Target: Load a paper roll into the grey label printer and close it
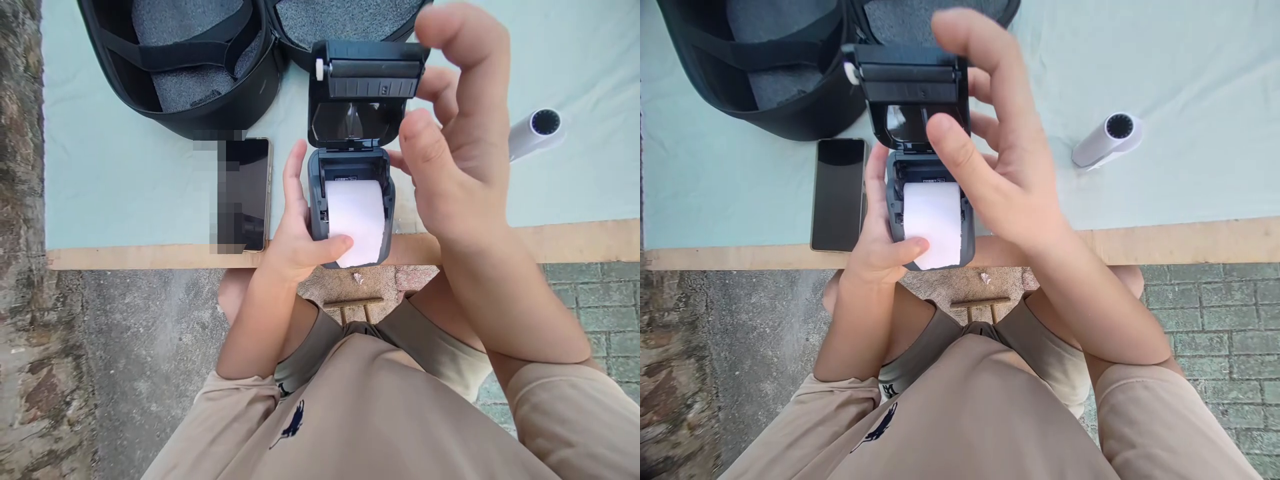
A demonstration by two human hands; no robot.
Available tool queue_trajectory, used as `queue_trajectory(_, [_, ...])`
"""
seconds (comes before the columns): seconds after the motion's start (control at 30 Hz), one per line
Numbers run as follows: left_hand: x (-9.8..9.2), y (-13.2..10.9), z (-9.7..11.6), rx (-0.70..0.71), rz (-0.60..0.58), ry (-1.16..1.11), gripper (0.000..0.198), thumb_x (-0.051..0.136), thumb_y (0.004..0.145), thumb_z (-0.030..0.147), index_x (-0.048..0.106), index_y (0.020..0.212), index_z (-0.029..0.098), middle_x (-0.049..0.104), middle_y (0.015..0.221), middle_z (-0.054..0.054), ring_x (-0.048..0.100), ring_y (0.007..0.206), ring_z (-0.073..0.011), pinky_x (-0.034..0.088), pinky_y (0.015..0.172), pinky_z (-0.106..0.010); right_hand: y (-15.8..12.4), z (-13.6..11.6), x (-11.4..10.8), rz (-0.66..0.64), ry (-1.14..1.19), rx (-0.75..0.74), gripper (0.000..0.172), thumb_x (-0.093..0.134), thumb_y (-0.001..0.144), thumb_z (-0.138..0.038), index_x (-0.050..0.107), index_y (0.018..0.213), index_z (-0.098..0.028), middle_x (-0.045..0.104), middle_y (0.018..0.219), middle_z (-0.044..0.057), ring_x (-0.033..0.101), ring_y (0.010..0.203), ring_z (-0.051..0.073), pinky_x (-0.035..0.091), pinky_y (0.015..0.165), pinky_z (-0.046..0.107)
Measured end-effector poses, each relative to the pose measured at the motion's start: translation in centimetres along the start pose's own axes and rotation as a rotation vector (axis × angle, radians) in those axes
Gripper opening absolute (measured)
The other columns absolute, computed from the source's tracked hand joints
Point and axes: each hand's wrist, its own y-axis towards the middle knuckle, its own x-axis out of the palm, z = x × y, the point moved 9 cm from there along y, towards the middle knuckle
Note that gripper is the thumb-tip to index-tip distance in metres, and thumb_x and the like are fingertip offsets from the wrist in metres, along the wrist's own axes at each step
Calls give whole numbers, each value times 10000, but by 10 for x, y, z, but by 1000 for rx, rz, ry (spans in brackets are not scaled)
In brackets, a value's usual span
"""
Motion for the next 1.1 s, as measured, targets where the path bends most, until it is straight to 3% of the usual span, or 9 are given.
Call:
queue_trajectory(0.07, [2,-3,-1,-82,38,-11,1198,894,554,343,152,1491,424,259,1640,-46,445,1418,-402,588,887,-392,-1,-2,-3,68,-5,-80,208,513,938,-241,469,1140,-261,473,1332,28,530,1233,172,623,883,293])
queue_trajectory(0.2, [9,-9,6,-127,78,-78,1238,908,555,343,124,1509,430,328,1611,-61,520,1354,-377,591,826,-350,-8,5,-7,134,-29,-194,114,568,912,-237,468,963,-256,454,1098,10,521,1206,149,593,862,250])
queue_trajectory(0.33, [7,-10,2,-166,99,-77,1309,942,486,352,122,1501,443,379,1578,-67,530,1340,-377,585,842,-358,-15,12,-6,89,-33,-228,152,585,899,-253,454,970,-280,471,1123,-7,505,1271,185,585,930,338])
queue_trajectory(0.47, [10,-7,2,-164,57,-83,1317,916,516,313,60,1509,439,392,1564,-82,532,1335,-371,581,851,-368,-21,17,-3,17,-120,-260,238,585,863,-244,501,1078,-304,490,1156,41,506,1237,222,577,996,447])
queue_trajectory(0.6, [13,-6,6,-144,45,-99,1287,888,546,276,46,1507,426,382,1566,-89,542,1326,-361,579,852,-368,-22,14,3,-45,-228,-340,248,603,794,-152,584,1007,-280,489,1099,71,490,1226,230,425,1188,521])
queue_trajectory(0.8, [15,-7,7,-186,60,-113,1331,904,546,314,-4,1514,407,517,1443,-97,542,1333,-347,569,925,-418,-22,16,5,-86,-185,-302,182,605,801,-213,605,977,-259,469,1113,89,487,1261,260,382,1207,554])
queue_trajectory(0.93, [16,-8,11,-125,50,-112,1311,912,524,308,53,1511,393,494,1453,-77,512,1363,-347,546,976,-422,-21,32,5,-105,-95,-118,334,643,839,-307,543,1156,-281,508,1239,80,499,1275,246,563,1011,437])
queue_trajectory(1.03, [20,-8,13,-100,-8,-129,1212,880,566,310,99,1486,415,526,1416,-48,491,1388,-330,546,979,-418,-23,47,14,-202,66,55,465,633,875,-341,427,1289,-294,499,1341,60,630,1021,166,606,756,289])
queue_trajectory(1.1, [21,-9,12,-111,-5,-179,957,804,670,380,222,1427,422,561,1376,-31,502,1383,-306,559,967,-417,-25,51,20,-253,167,119,532,643,879,-347,365,1331,-306,481,1365,54,637,853,106,578,653,231])
